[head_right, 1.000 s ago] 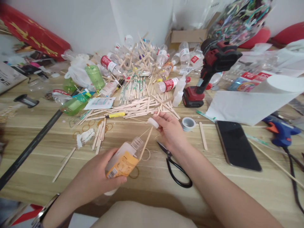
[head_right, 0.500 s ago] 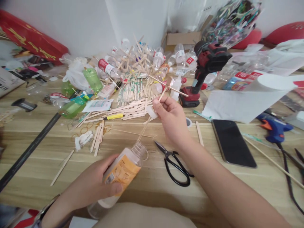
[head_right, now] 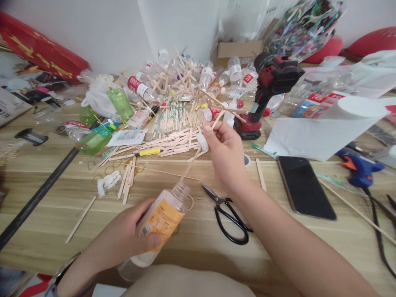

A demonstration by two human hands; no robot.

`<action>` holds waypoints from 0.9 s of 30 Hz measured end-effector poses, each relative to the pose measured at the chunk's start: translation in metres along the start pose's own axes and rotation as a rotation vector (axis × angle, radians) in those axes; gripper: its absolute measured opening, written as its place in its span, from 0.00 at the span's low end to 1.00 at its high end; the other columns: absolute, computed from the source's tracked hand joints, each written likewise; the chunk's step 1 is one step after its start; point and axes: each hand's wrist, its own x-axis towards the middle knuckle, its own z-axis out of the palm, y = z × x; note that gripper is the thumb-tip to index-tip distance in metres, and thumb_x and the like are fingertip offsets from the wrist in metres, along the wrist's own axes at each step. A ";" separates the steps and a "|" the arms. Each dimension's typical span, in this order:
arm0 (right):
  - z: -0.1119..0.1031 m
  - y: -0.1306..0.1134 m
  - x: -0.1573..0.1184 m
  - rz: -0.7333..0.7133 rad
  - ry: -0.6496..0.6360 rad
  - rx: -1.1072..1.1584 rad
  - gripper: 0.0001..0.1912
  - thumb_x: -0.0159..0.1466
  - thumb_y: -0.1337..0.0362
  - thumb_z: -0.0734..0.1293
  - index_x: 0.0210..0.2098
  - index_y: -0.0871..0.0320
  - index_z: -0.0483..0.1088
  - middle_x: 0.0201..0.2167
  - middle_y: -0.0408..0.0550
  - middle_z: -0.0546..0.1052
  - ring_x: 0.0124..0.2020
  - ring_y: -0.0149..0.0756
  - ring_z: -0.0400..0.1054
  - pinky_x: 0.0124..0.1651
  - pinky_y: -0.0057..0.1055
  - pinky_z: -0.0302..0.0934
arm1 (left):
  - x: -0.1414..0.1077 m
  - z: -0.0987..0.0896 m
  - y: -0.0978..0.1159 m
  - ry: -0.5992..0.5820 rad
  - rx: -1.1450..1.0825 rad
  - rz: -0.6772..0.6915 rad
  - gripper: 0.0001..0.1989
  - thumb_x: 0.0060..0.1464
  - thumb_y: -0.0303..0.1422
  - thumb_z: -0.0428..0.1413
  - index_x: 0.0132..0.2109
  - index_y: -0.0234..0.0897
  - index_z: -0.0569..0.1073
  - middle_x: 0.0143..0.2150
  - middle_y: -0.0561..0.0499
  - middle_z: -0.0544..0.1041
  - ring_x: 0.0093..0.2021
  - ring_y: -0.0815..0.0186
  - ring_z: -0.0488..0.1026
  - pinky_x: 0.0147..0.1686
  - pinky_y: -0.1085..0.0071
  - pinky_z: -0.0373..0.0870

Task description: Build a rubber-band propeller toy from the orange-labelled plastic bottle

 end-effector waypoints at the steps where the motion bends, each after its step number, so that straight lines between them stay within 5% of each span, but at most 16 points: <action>1: -0.001 0.000 0.001 0.007 0.009 0.011 0.08 0.58 0.57 0.72 0.26 0.50 0.70 0.23 0.41 0.65 0.22 0.31 0.56 0.24 0.32 0.51 | 0.000 0.000 0.001 0.000 -0.002 0.004 0.31 0.46 0.46 0.62 0.58 0.47 0.68 0.54 0.50 0.77 0.51 0.53 0.73 0.49 0.62 0.69; 18: 0.000 -0.016 0.009 -0.142 -0.007 -0.076 0.06 0.59 0.61 0.70 0.27 0.54 0.72 0.23 0.39 0.67 0.22 0.29 0.55 0.26 0.30 0.49 | -0.003 0.006 0.010 0.135 0.234 -0.012 0.31 0.46 0.49 0.60 0.56 0.45 0.68 0.53 0.47 0.76 0.50 0.49 0.73 0.46 0.57 0.68; 23: 0.002 -0.008 0.007 0.042 -0.067 -0.018 0.08 0.57 0.58 0.72 0.24 0.53 0.73 0.22 0.40 0.68 0.23 0.29 0.57 0.26 0.29 0.50 | 0.002 0.005 0.018 0.140 0.158 0.029 0.32 0.45 0.49 0.61 0.56 0.43 0.69 0.51 0.47 0.77 0.49 0.50 0.73 0.46 0.59 0.68; 27: 0.000 0.008 -0.012 0.274 -0.295 -0.143 0.14 0.55 0.49 0.73 0.26 0.53 0.76 0.21 0.42 0.69 0.23 0.31 0.57 0.25 0.30 0.52 | 0.009 0.002 0.019 0.175 -0.032 0.058 0.30 0.45 0.49 0.62 0.54 0.43 0.70 0.49 0.49 0.79 0.46 0.53 0.75 0.43 0.63 0.70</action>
